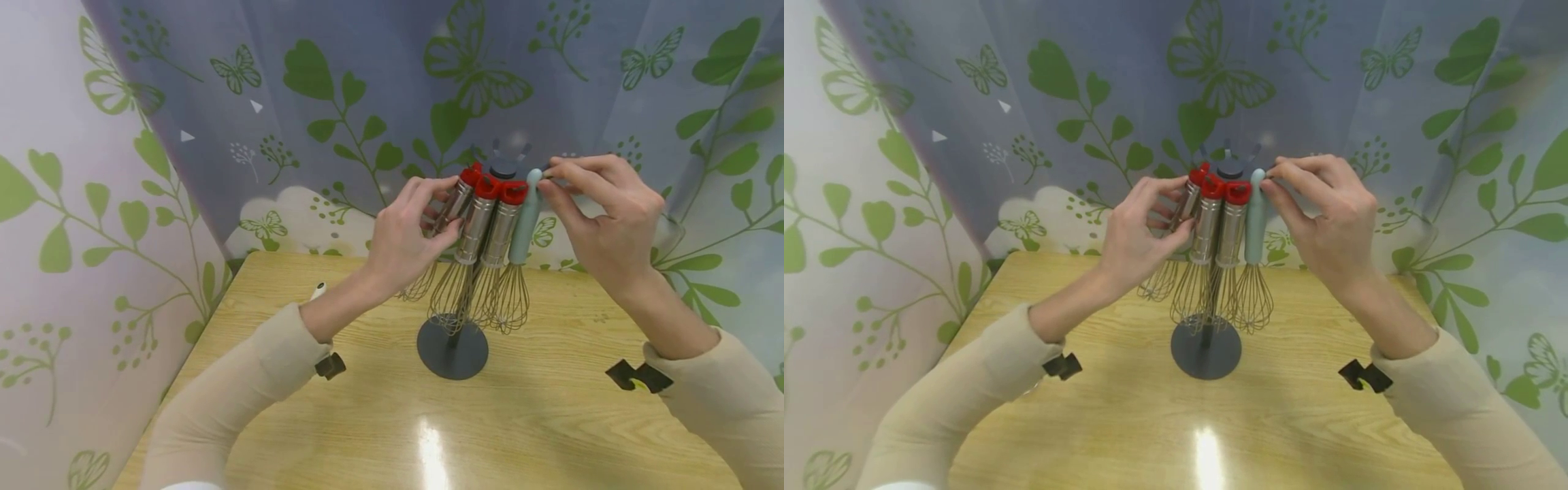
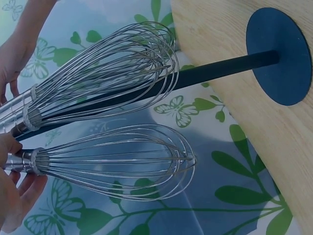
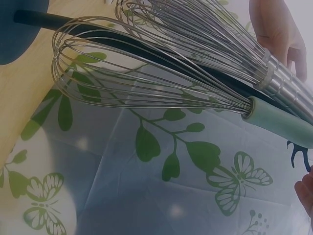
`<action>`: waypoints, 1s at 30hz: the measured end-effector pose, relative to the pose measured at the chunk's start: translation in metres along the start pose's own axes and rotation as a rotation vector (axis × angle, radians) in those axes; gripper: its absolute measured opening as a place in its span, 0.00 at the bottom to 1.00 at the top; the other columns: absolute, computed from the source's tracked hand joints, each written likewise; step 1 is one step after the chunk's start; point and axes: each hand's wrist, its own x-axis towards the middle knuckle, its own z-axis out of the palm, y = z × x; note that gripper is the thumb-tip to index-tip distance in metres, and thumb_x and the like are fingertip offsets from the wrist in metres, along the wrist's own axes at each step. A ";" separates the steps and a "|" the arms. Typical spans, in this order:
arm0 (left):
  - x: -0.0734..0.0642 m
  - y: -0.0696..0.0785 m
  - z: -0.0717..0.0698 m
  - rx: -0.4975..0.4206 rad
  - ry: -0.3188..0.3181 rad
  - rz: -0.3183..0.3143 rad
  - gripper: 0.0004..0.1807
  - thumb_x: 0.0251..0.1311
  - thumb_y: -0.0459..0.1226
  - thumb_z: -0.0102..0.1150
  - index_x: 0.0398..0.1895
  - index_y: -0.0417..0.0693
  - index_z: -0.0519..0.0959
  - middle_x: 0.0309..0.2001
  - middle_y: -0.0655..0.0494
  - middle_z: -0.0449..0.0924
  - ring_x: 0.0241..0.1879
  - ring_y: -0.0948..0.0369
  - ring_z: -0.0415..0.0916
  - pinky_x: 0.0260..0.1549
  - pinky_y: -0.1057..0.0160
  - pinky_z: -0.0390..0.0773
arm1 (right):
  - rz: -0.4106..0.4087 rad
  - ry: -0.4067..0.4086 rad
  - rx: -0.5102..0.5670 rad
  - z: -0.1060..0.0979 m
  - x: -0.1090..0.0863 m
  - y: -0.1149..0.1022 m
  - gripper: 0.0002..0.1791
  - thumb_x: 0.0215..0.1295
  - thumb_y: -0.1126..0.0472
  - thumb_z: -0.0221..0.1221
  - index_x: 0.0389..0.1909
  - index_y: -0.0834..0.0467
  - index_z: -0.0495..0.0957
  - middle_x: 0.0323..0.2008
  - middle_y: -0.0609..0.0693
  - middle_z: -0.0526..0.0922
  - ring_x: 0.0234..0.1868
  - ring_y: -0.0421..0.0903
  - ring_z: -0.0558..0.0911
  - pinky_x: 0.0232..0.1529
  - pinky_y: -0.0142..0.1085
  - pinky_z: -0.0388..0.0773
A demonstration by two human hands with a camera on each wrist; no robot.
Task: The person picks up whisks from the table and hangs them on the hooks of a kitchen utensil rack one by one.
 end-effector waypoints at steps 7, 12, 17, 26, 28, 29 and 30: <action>0.000 0.000 0.001 -0.006 -0.022 -0.010 0.26 0.64 0.31 0.68 0.66 0.40 0.77 0.50 0.45 0.82 0.39 0.56 0.86 0.35 0.73 0.85 | -0.001 -0.001 0.005 0.000 0.000 0.001 0.30 0.67 0.38 0.68 0.36 0.66 0.91 0.36 0.67 0.90 0.47 0.24 0.84 0.45 0.14 0.69; 0.000 0.000 0.002 -0.007 -0.021 -0.001 0.27 0.65 0.32 0.69 0.67 0.40 0.76 0.50 0.45 0.83 0.39 0.56 0.86 0.36 0.71 0.86 | -0.005 -0.006 -0.006 -0.001 0.000 0.001 0.29 0.68 0.39 0.68 0.36 0.65 0.91 0.36 0.67 0.90 0.46 0.29 0.86 0.46 0.14 0.70; -0.001 -0.001 0.003 -0.001 -0.016 0.015 0.27 0.65 0.32 0.70 0.67 0.41 0.76 0.51 0.45 0.84 0.38 0.56 0.86 0.35 0.69 0.87 | -0.005 -0.006 -0.011 -0.001 0.000 0.001 0.30 0.68 0.38 0.68 0.35 0.66 0.91 0.36 0.67 0.90 0.46 0.34 0.88 0.46 0.14 0.69; -0.002 -0.001 0.002 -0.019 -0.021 0.005 0.28 0.66 0.32 0.69 0.68 0.41 0.76 0.51 0.45 0.84 0.39 0.56 0.86 0.35 0.67 0.88 | -0.007 -0.015 -0.020 -0.001 0.000 0.001 0.30 0.68 0.38 0.67 0.35 0.65 0.91 0.36 0.66 0.90 0.46 0.35 0.88 0.45 0.14 0.68; -0.003 -0.001 0.002 -0.017 -0.022 0.006 0.27 0.66 0.32 0.69 0.68 0.41 0.76 0.50 0.45 0.84 0.39 0.56 0.87 0.35 0.67 0.88 | -0.009 -0.016 -0.026 -0.002 0.000 0.001 0.31 0.68 0.37 0.67 0.35 0.65 0.91 0.36 0.66 0.90 0.46 0.37 0.89 0.45 0.14 0.67; -0.003 -0.001 0.001 -0.017 -0.023 0.005 0.27 0.66 0.33 0.69 0.68 0.41 0.77 0.50 0.45 0.84 0.39 0.56 0.87 0.35 0.68 0.88 | -0.010 -0.017 -0.030 -0.002 0.000 0.002 0.32 0.68 0.36 0.66 0.35 0.65 0.91 0.36 0.66 0.90 0.46 0.38 0.89 0.44 0.14 0.67; -0.004 -0.001 0.001 -0.017 -0.023 0.005 0.26 0.66 0.33 0.69 0.67 0.41 0.77 0.50 0.45 0.85 0.39 0.56 0.87 0.35 0.69 0.88 | -0.010 -0.017 -0.031 -0.001 0.000 0.002 0.32 0.68 0.36 0.66 0.35 0.65 0.91 0.36 0.66 0.90 0.46 0.38 0.89 0.44 0.15 0.67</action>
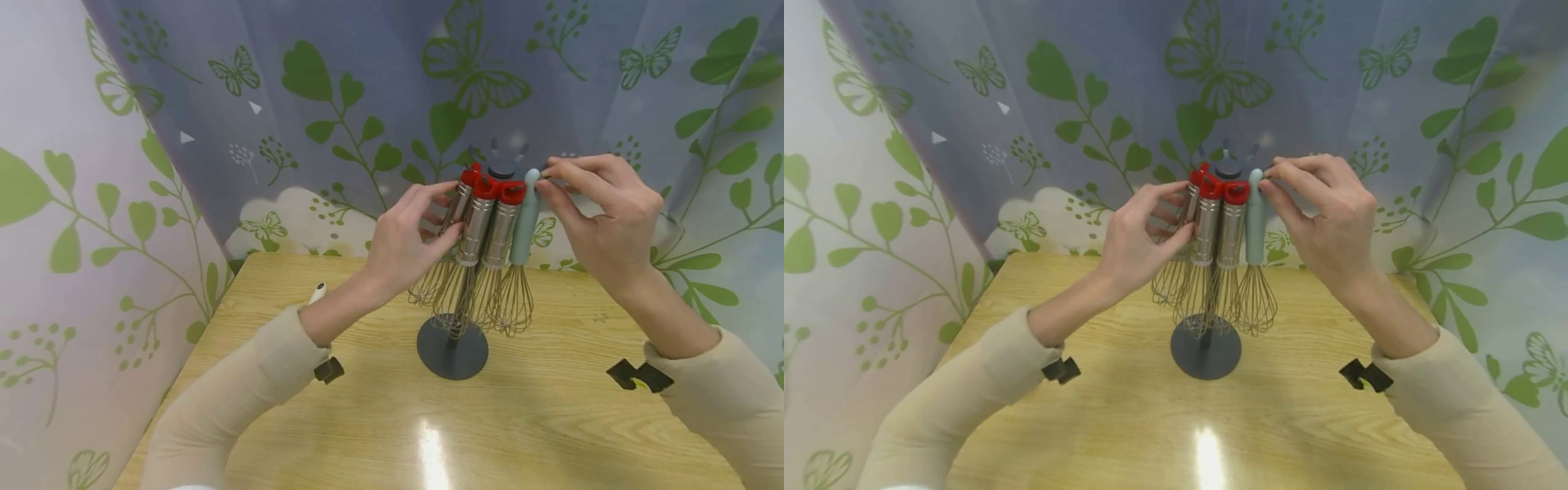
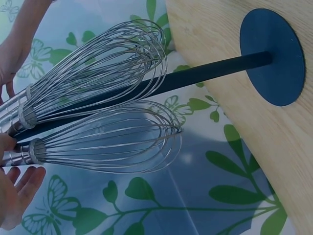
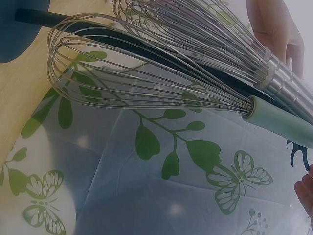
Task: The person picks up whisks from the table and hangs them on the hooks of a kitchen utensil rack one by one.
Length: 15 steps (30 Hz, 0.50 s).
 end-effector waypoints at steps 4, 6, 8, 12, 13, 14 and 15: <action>-0.001 0.000 -0.001 -0.008 0.008 0.008 0.24 0.67 0.33 0.69 0.65 0.41 0.78 0.49 0.45 0.85 0.38 0.56 0.87 0.35 0.68 0.88 | 0.001 -0.001 0.002 0.000 0.000 0.000 0.33 0.68 0.35 0.66 0.35 0.65 0.91 0.36 0.66 0.91 0.46 0.37 0.88 0.45 0.15 0.67; -0.001 0.000 -0.001 -0.014 0.020 0.019 0.23 0.67 0.33 0.69 0.64 0.41 0.79 0.48 0.45 0.85 0.38 0.56 0.88 0.35 0.66 0.89 | 0.001 -0.001 0.002 0.000 0.000 0.000 0.33 0.68 0.35 0.66 0.35 0.65 0.91 0.36 0.66 0.91 0.46 0.37 0.88 0.45 0.14 0.67; 0.000 0.000 -0.002 -0.019 0.033 0.035 0.21 0.68 0.34 0.68 0.63 0.40 0.80 0.47 0.44 0.86 0.37 0.55 0.88 0.34 0.63 0.90 | 0.001 -0.001 0.003 0.000 0.000 0.000 0.33 0.68 0.35 0.66 0.35 0.65 0.91 0.36 0.66 0.91 0.46 0.36 0.88 0.45 0.14 0.67; 0.003 0.000 -0.005 -0.018 0.042 0.056 0.19 0.69 0.35 0.67 0.61 0.39 0.81 0.46 0.44 0.87 0.37 0.55 0.88 0.34 0.63 0.89 | -0.001 -0.001 0.005 0.000 0.000 0.000 0.32 0.68 0.35 0.66 0.35 0.65 0.91 0.36 0.66 0.90 0.46 0.36 0.88 0.46 0.14 0.69; 0.004 0.001 -0.006 -0.013 0.044 0.060 0.19 0.69 0.35 0.67 0.60 0.38 0.81 0.45 0.44 0.87 0.36 0.55 0.88 0.34 0.64 0.89 | -0.001 -0.001 0.006 0.000 0.000 0.000 0.32 0.68 0.36 0.66 0.35 0.65 0.91 0.36 0.66 0.90 0.46 0.37 0.88 0.46 0.14 0.69; 0.006 0.001 -0.008 -0.004 0.046 0.066 0.18 0.69 0.36 0.67 0.60 0.39 0.82 0.44 0.45 0.87 0.36 0.55 0.88 0.34 0.65 0.89 | -0.001 -0.001 0.006 0.000 0.001 0.000 0.32 0.68 0.36 0.66 0.35 0.65 0.91 0.36 0.66 0.90 0.46 0.37 0.89 0.47 0.14 0.69; 0.007 0.001 -0.009 0.003 0.049 0.071 0.18 0.69 0.36 0.67 0.59 0.39 0.82 0.43 0.45 0.87 0.35 0.56 0.88 0.34 0.65 0.89 | -0.002 -0.002 0.005 0.000 0.001 0.000 0.32 0.68 0.36 0.66 0.35 0.65 0.91 0.36 0.66 0.90 0.46 0.37 0.89 0.47 0.14 0.70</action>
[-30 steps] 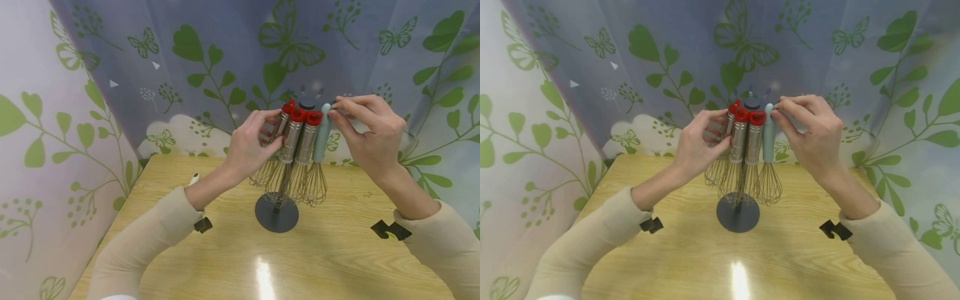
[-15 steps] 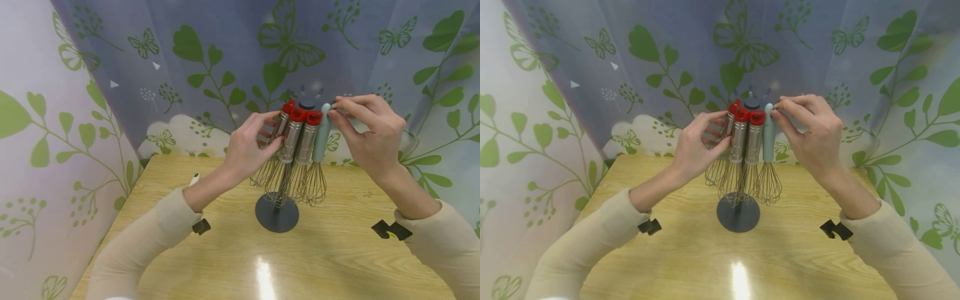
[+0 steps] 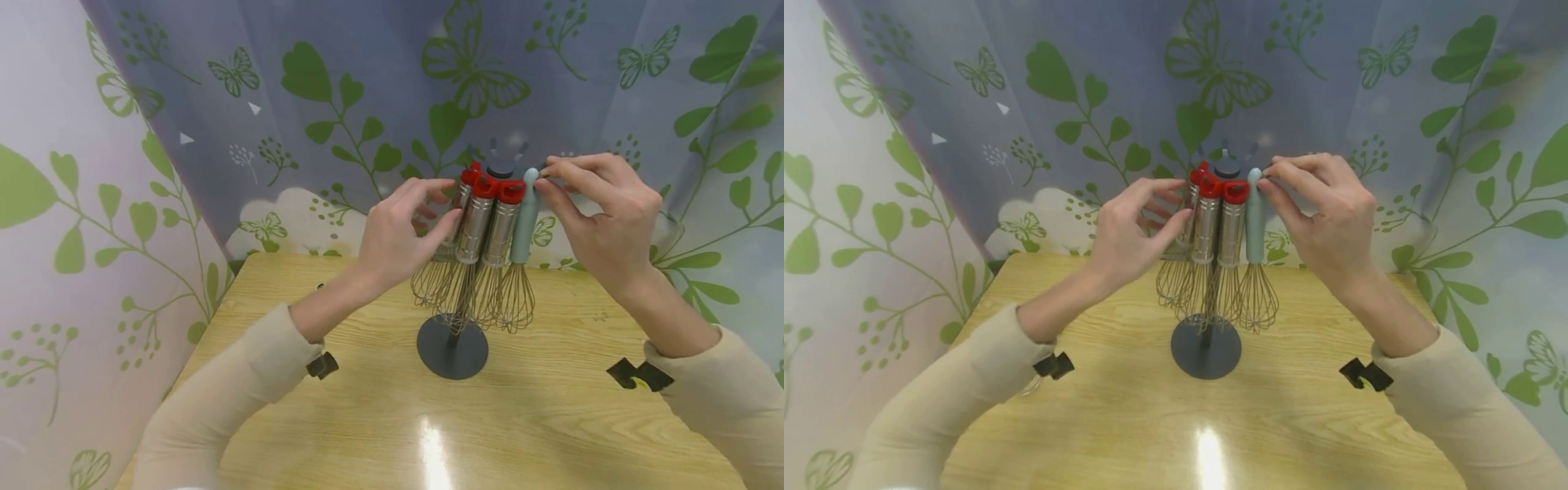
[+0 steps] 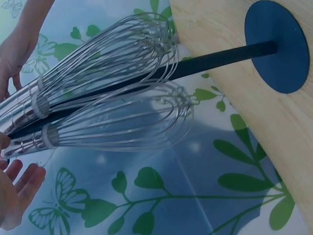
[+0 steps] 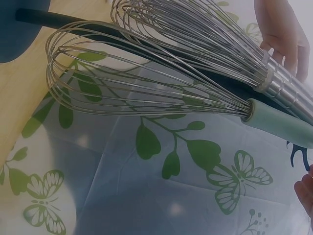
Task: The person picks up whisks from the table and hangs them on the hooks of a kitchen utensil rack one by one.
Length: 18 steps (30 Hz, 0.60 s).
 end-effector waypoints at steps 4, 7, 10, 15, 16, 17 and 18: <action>0.005 0.000 -0.004 0.028 0.012 0.019 0.16 0.69 0.38 0.68 0.56 0.40 0.84 0.41 0.47 0.88 0.32 0.56 0.88 0.33 0.65 0.88 | 0.002 -0.004 -0.003 0.000 0.000 0.000 0.32 0.68 0.36 0.66 0.34 0.65 0.91 0.36 0.66 0.91 0.46 0.38 0.89 0.48 0.14 0.71; 0.010 0.000 -0.007 0.035 0.020 0.031 0.16 0.69 0.39 0.68 0.55 0.40 0.85 0.40 0.47 0.88 0.31 0.56 0.88 0.32 0.64 0.88 | 0.002 -0.006 -0.003 0.000 0.000 0.000 0.32 0.68 0.35 0.66 0.33 0.65 0.91 0.36 0.66 0.91 0.46 0.36 0.88 0.49 0.14 0.71; 0.015 0.000 -0.009 0.038 0.032 0.040 0.15 0.69 0.39 0.68 0.54 0.41 0.85 0.39 0.48 0.88 0.30 0.56 0.88 0.32 0.64 0.87 | 0.003 -0.006 -0.002 0.000 0.000 0.000 0.33 0.68 0.35 0.66 0.34 0.65 0.91 0.36 0.66 0.91 0.46 0.36 0.88 0.49 0.14 0.71; 0.023 0.002 -0.012 0.050 0.032 0.051 0.15 0.70 0.40 0.67 0.54 0.41 0.85 0.40 0.48 0.88 0.31 0.57 0.88 0.33 0.64 0.88 | 0.002 -0.007 -0.011 0.000 0.000 0.000 0.34 0.68 0.34 0.65 0.34 0.65 0.91 0.36 0.66 0.91 0.46 0.35 0.88 0.48 0.14 0.70; 0.024 0.002 -0.013 0.053 0.030 0.052 0.15 0.70 0.40 0.67 0.54 0.41 0.85 0.40 0.48 0.88 0.31 0.57 0.88 0.33 0.64 0.88 | 0.002 -0.008 -0.013 0.000 0.000 0.000 0.34 0.68 0.33 0.65 0.35 0.65 0.91 0.36 0.66 0.91 0.46 0.35 0.88 0.48 0.14 0.69; 0.025 0.003 -0.013 0.055 0.029 0.053 0.15 0.70 0.40 0.67 0.54 0.41 0.85 0.40 0.49 0.88 0.31 0.57 0.88 0.33 0.64 0.88 | 0.002 -0.008 -0.013 0.000 0.000 0.000 0.34 0.68 0.33 0.65 0.35 0.65 0.91 0.36 0.66 0.90 0.46 0.34 0.87 0.48 0.14 0.70; 0.026 0.003 -0.014 0.056 0.030 0.054 0.15 0.70 0.40 0.67 0.54 0.41 0.85 0.40 0.49 0.88 0.31 0.57 0.88 0.33 0.63 0.88 | 0.002 -0.008 -0.012 0.000 0.000 0.000 0.34 0.68 0.33 0.65 0.35 0.65 0.91 0.36 0.66 0.90 0.46 0.34 0.87 0.48 0.14 0.69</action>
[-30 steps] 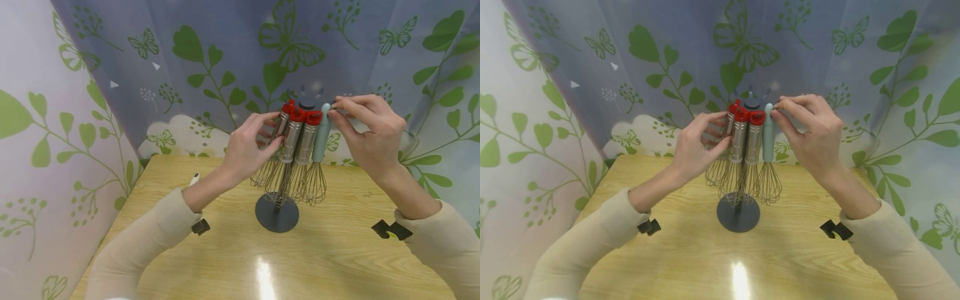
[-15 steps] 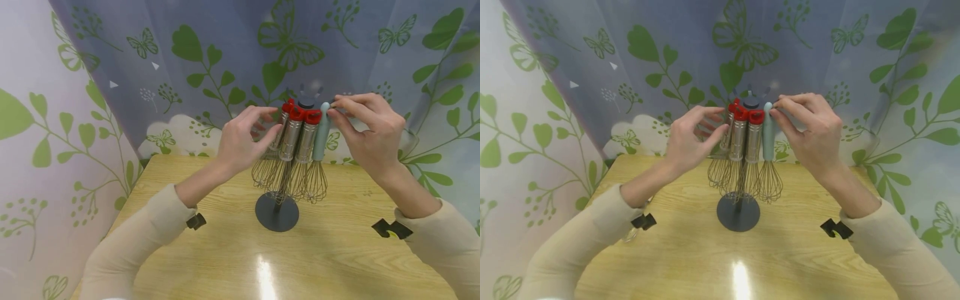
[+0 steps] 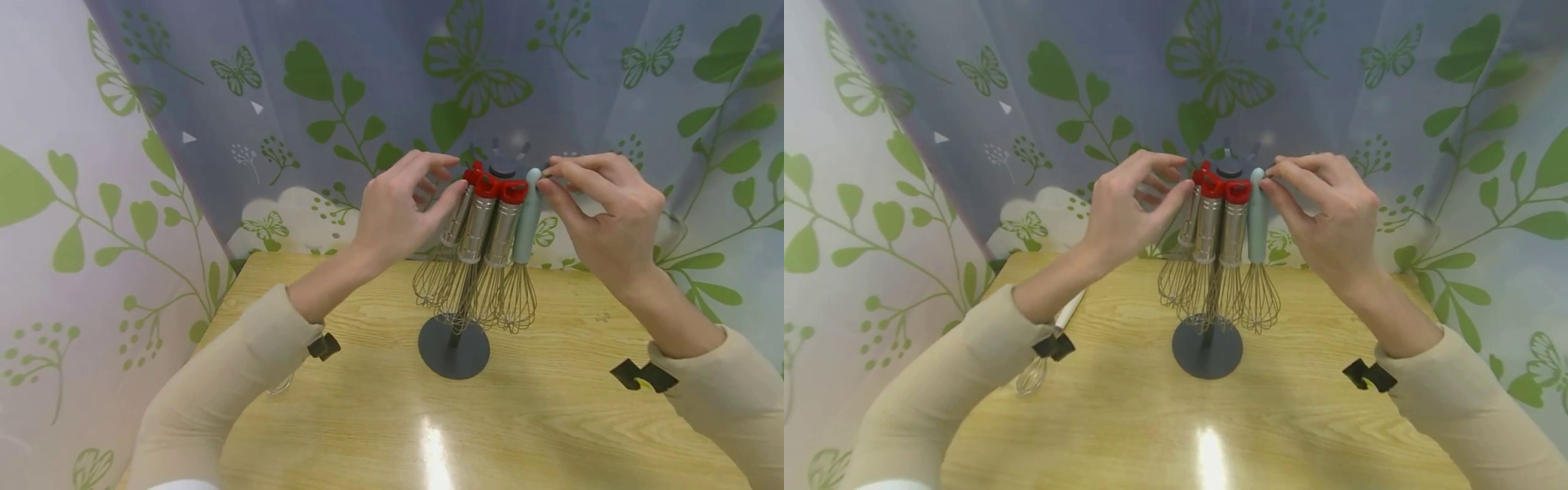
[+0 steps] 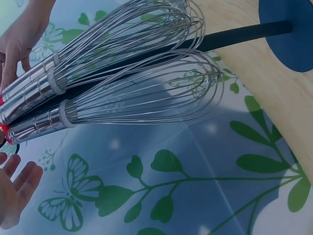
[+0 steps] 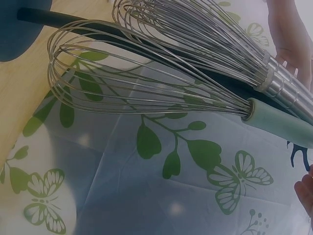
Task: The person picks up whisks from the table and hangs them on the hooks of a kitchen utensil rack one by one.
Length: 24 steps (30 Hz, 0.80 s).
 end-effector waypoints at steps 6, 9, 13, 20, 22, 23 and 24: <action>0.007 0.002 0.001 0.001 0.012 0.008 0.12 0.72 0.39 0.65 0.51 0.42 0.86 0.39 0.49 0.88 0.31 0.57 0.88 0.34 0.63 0.88 | -0.004 -0.003 0.001 0.000 0.000 0.000 0.34 0.68 0.34 0.65 0.35 0.65 0.91 0.36 0.66 0.90 0.46 0.37 0.88 0.48 0.14 0.70; 0.010 0.002 0.002 0.007 0.009 0.011 0.12 0.72 0.40 0.65 0.50 0.41 0.87 0.40 0.49 0.88 0.31 0.57 0.87 0.33 0.63 0.87 | -0.006 -0.004 -0.003 -0.001 0.000 0.000 0.33 0.68 0.35 0.65 0.35 0.65 0.91 0.36 0.66 0.90 0.46 0.38 0.88 0.49 0.14 0.70; 0.012 0.002 0.003 0.016 0.008 0.015 0.11 0.72 0.39 0.65 0.49 0.41 0.87 0.40 0.49 0.88 0.31 0.57 0.87 0.32 0.62 0.87 | -0.031 -0.008 -0.014 0.000 0.001 -0.001 0.22 0.68 0.47 0.71 0.35 0.65 0.91 0.36 0.66 0.91 0.43 0.54 0.90 0.53 0.16 0.71; 0.014 0.002 0.005 0.010 0.013 0.015 0.10 0.72 0.39 0.65 0.46 0.42 0.87 0.41 0.50 0.88 0.31 0.59 0.87 0.33 0.64 0.86 | -0.067 -0.032 -0.026 -0.003 0.003 -0.002 0.06 0.59 0.65 0.76 0.35 0.64 0.91 0.37 0.64 0.92 0.41 0.68 0.85 0.56 0.19 0.71; 0.014 0.002 0.005 0.006 0.016 0.019 0.10 0.72 0.39 0.65 0.46 0.42 0.87 0.41 0.50 0.88 0.31 0.58 0.87 0.33 0.63 0.87 | -0.075 -0.041 -0.032 -0.004 0.004 -0.001 0.06 0.59 0.65 0.76 0.35 0.63 0.91 0.37 0.63 0.92 0.40 0.67 0.86 0.56 0.20 0.72; 0.015 0.002 0.005 0.004 0.017 0.021 0.10 0.72 0.39 0.65 0.45 0.42 0.87 0.41 0.50 0.88 0.31 0.58 0.87 0.33 0.63 0.87 | -0.080 -0.044 -0.035 -0.005 0.004 -0.001 0.06 0.59 0.65 0.76 0.35 0.63 0.91 0.37 0.63 0.92 0.40 0.67 0.86 0.56 0.21 0.72; 0.015 0.002 0.005 0.004 0.016 0.022 0.10 0.72 0.39 0.65 0.45 0.42 0.87 0.41 0.50 0.88 0.31 0.58 0.87 0.33 0.63 0.87 | -0.084 -0.048 -0.037 -0.005 0.004 -0.001 0.06 0.59 0.64 0.76 0.35 0.62 0.91 0.38 0.62 0.92 0.40 0.67 0.86 0.56 0.21 0.73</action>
